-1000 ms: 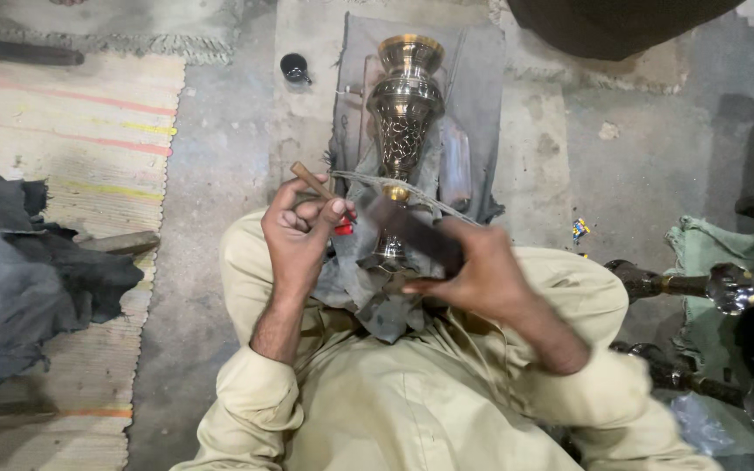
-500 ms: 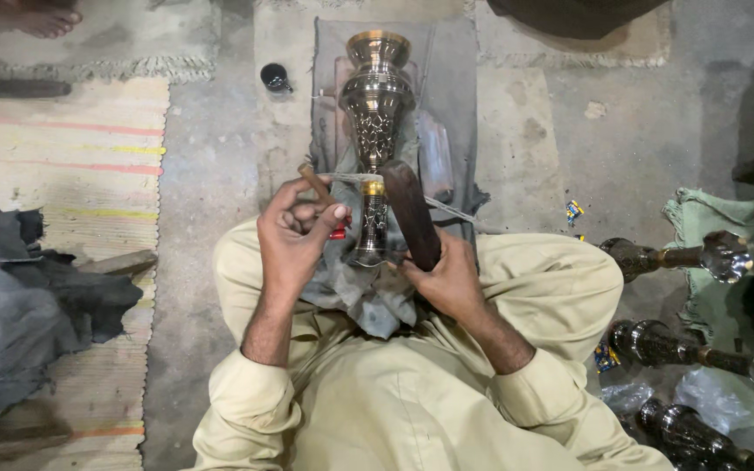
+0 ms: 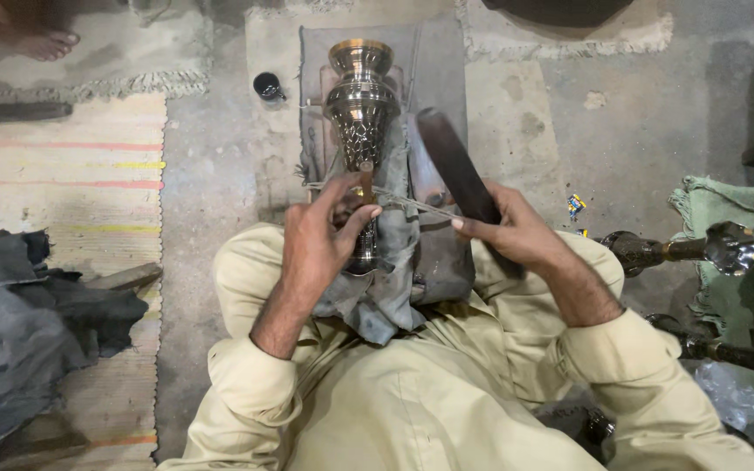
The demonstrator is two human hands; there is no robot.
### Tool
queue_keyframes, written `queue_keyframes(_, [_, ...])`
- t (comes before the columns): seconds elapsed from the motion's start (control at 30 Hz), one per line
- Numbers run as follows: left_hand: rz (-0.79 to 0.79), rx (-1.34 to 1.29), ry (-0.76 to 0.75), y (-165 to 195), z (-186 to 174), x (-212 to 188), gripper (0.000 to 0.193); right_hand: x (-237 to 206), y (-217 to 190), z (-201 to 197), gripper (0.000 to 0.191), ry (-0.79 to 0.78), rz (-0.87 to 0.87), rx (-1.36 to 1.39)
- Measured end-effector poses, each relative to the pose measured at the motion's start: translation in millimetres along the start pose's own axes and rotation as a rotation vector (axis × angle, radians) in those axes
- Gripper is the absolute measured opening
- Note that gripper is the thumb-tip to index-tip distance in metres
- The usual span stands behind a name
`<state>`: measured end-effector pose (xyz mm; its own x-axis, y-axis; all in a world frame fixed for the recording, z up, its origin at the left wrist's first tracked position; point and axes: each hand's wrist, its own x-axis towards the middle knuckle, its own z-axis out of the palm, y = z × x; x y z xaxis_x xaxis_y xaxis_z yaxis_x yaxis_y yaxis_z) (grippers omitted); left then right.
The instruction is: The person sits cross-legged on the floor holding an ornate brass vase steady with one hand while using a small chisel and a wooden mallet to carve decorative patterns into its surface, repositioning the chisel around the vase as they strike.
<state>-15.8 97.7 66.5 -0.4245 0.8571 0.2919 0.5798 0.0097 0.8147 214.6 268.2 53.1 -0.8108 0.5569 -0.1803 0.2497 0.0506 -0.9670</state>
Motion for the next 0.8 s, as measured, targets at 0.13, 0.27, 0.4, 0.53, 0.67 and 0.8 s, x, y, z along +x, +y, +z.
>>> queue_keyframes(0.13, [-0.013, 0.06, -0.005, 0.4, 2.1, -3.4, 0.045, 12.1, -21.1, -10.0, 0.027, 0.201, 0.043, -0.559])
queue_keyframes(0.27, [0.002, 0.103, 0.006, -2.5, 6.2, -4.1, 0.047, 28.8, -41.5, -15.0, 0.018, 0.324, -0.107, -0.791])
queue_keyframes(0.4, [0.007, 0.149, -0.011, -5.7, 6.8, -4.1, 0.045, 48.9, -55.3, -23.3, 0.02, 0.319, -0.333, -1.131])
queue_keyframes(0.53, [0.026, 0.134, 0.027, -4.6, 7.9, -4.3, 0.041, 58.8, -63.7, -33.7, 0.027, 0.195, -0.389, -1.248])
queue_keyframes(0.67, [-0.051, 0.152, -0.013, -1.9, 7.7, -4.2, 0.038, 58.9, -70.9, -39.6, 0.026, 0.172, -0.375, -1.301])
queue_keyframes(0.8, [0.002, 0.136, 0.031, -0.7, 7.6, -4.5, 0.043, 57.3, -74.9, -39.0, 0.022, 0.255, -0.364, -1.086])
